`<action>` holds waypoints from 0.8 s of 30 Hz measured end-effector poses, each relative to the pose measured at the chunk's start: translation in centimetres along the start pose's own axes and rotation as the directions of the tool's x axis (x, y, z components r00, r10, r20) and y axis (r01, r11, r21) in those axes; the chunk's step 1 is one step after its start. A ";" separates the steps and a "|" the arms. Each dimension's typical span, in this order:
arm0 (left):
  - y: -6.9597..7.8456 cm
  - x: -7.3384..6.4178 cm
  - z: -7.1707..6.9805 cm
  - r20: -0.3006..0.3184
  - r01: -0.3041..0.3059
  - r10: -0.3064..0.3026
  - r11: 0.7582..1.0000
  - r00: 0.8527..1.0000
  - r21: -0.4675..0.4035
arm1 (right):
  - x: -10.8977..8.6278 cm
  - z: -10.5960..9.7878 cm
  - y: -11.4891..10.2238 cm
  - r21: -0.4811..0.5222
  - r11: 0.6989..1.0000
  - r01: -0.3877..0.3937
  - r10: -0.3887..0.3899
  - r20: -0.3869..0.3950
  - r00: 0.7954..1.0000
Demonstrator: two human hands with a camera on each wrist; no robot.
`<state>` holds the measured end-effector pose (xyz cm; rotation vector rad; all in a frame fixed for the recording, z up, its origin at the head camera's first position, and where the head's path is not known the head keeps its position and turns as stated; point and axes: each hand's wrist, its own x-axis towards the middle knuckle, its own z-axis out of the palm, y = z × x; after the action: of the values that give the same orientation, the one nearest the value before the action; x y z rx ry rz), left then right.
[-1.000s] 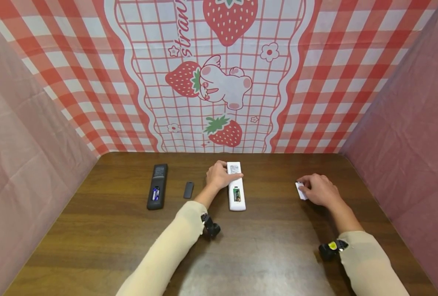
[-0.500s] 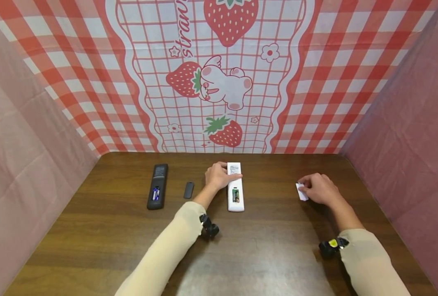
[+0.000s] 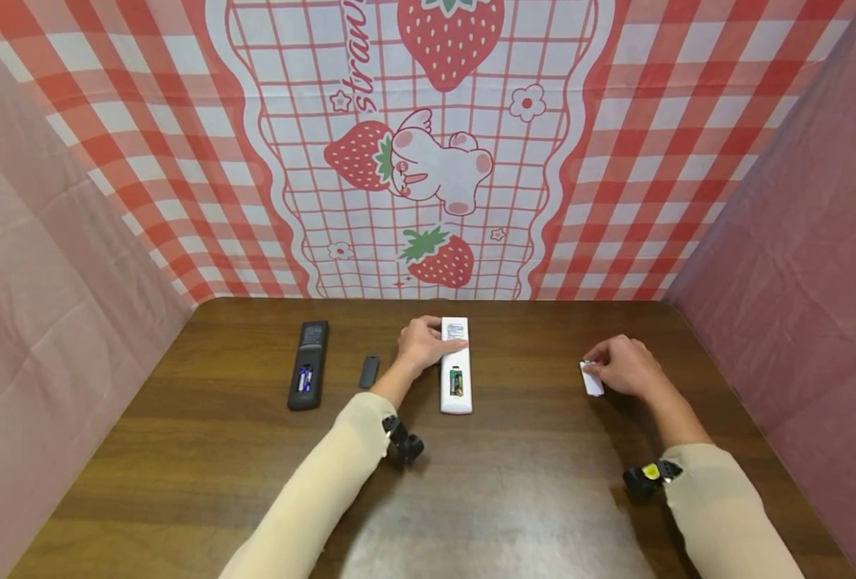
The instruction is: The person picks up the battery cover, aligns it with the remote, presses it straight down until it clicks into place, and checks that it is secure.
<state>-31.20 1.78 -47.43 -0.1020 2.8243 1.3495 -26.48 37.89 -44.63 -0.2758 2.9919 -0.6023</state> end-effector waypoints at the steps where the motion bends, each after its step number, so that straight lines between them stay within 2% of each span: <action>1: -0.3 0.4 0.1 0.006 0.006 -0.006 1.000 1.000 -0.015 | 0.0 0.0 -0.1 0.004 1.000 0.000 0.000 0.000 1.000; 6: -1.7 2.4 1.2 0.026 0.041 -0.040 0.998 0.999 -0.041 | 0.0 0.0 -0.1 0.017 1.000 0.007 -0.007 -0.009 1.000; 10: -1.7 2.4 1.0 0.067 0.078 -0.072 0.991 0.995 -0.109 | 0.0 0.0 -0.1 0.026 1.000 0.009 -0.008 -0.008 1.000; 14: -0.9 1.1 0.0 0.110 0.109 -0.086 0.967 0.990 -0.228 | -0.1 -0.1 -0.1 0.037 0.999 0.006 -0.006 -0.003 1.000; 18: 0.1 -0.6 -1.0 0.131 0.113 -0.076 0.947 0.988 -0.301 | -0.1 -0.2 -0.1 0.056 0.998 0.002 -0.002 0.001 1.000; 24: 0.6 -1.0 -1.4 0.171 0.132 -0.074 0.925 0.982 -0.357 | 0.0 -0.5 0.0 0.086 0.996 0.001 -0.001 0.005 1.000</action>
<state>-30.26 1.08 -46.09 -0.1394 2.3756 1.7584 -26.56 38.04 -44.20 -0.2725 2.9518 -0.7269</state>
